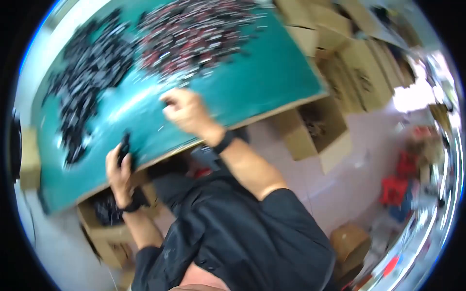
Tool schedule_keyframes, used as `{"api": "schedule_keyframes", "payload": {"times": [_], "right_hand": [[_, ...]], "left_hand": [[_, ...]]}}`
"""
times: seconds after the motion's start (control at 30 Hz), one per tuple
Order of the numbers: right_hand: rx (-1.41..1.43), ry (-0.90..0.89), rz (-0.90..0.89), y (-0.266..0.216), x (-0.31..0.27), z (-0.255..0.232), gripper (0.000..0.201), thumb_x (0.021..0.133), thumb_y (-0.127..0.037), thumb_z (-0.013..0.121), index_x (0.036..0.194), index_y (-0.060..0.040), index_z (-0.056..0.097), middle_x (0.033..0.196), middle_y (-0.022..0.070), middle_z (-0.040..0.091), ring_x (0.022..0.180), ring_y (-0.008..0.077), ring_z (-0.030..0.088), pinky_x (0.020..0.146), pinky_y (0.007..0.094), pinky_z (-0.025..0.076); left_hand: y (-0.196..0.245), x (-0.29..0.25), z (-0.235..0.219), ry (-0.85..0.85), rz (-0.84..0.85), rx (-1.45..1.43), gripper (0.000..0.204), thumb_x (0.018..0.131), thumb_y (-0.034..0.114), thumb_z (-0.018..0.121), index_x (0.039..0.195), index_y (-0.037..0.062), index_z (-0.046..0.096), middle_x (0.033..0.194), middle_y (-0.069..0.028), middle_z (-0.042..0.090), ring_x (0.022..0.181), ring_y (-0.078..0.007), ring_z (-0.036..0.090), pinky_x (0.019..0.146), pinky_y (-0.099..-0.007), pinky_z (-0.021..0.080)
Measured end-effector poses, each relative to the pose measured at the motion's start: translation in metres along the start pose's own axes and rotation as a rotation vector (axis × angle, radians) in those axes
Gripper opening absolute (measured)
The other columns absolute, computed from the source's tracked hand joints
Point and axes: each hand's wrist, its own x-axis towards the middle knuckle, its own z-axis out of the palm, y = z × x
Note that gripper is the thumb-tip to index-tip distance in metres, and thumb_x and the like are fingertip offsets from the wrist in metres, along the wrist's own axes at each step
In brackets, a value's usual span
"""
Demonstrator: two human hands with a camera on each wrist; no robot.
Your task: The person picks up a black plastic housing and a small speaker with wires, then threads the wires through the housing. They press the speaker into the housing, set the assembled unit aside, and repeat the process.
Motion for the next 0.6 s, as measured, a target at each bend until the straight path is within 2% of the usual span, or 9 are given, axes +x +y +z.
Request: {"api": "schedule_keyframes", "payload": {"times": [0.03,0.1,0.23,0.37,0.47,0.5,0.6], "right_hand": [[0.029,-0.016,0.030,0.009,0.000,0.005,0.026,0.095,-0.006,0.075,0.122,-0.0053,0.075,0.097,0.0049,0.075,0.087,0.0118,0.072,0.075,0.0287,0.061],[0.261,-0.073,0.266,-0.001,0.000,0.005,0.025,0.100,-0.004,0.074,0.125,-0.0019,0.072,0.102,0.0071,0.075,0.092,0.0134,0.075,0.078,0.0275,0.063],[0.417,-0.081,0.294,-0.003,0.000,0.014,0.025,0.101,-0.001,0.074,0.125,0.0024,0.070,0.107,0.0085,0.074,0.093,0.0135,0.075,0.078,0.0273,0.065],[0.485,-0.009,0.178,-0.008,-0.001,0.026,0.026,0.099,0.002,0.075,0.124,0.0045,0.069,0.110,0.0093,0.073,0.093,0.0145,0.075,0.078,0.0279,0.064],[0.252,0.019,-0.160,-0.021,-0.005,0.034,0.026,0.097,0.005,0.075,0.122,0.0030,0.069,0.110,0.0112,0.074,0.094,0.0160,0.075,0.079,0.0301,0.065],[0.257,0.017,-0.157,-0.027,-0.006,0.037,0.026,0.097,0.005,0.075,0.122,0.0030,0.069,0.110,0.0112,0.074,0.094,0.0160,0.075,0.079,0.0301,0.065],[0.132,0.072,-0.509,-0.044,-0.010,0.043,0.027,0.094,0.006,0.076,0.120,0.0016,0.070,0.113,0.0145,0.073,0.093,0.0216,0.077,0.080,0.0327,0.065]], "left_hand": [[0.008,0.001,0.000,0.023,-0.027,-0.017,0.037,0.096,0.009,0.075,0.133,0.0015,0.071,0.121,-0.0197,0.071,0.114,-0.0383,0.066,0.104,-0.0452,0.051],[0.010,-0.001,0.005,0.080,-0.024,-0.086,0.039,0.094,0.008,0.078,0.131,0.0017,0.071,0.120,-0.0189,0.071,0.112,-0.0369,0.067,0.102,-0.0438,0.052],[0.011,-0.006,0.007,0.119,-0.052,-0.139,0.042,0.091,0.005,0.081,0.131,0.0019,0.071,0.120,-0.0172,0.071,0.111,-0.0343,0.067,0.100,-0.0412,0.053],[0.011,-0.006,0.008,0.130,-0.039,-0.200,0.044,0.089,0.003,0.083,0.131,0.0019,0.072,0.120,-0.0159,0.071,0.110,-0.0317,0.068,0.099,-0.0392,0.054],[0.010,-0.008,0.010,0.140,-0.048,-0.253,0.044,0.090,0.003,0.083,0.132,0.0016,0.071,0.120,-0.0151,0.072,0.111,-0.0299,0.069,0.100,-0.0379,0.054],[0.009,-0.009,0.010,0.139,-0.051,-0.248,0.044,0.090,0.003,0.083,0.132,0.0016,0.071,0.120,-0.0151,0.072,0.111,-0.0299,0.069,0.100,-0.0379,0.054],[0.002,-0.011,0.013,0.178,-0.062,-0.321,0.045,0.091,0.002,0.082,0.134,0.0010,0.070,0.123,-0.0146,0.071,0.113,-0.0276,0.069,0.102,-0.0372,0.054]]}}
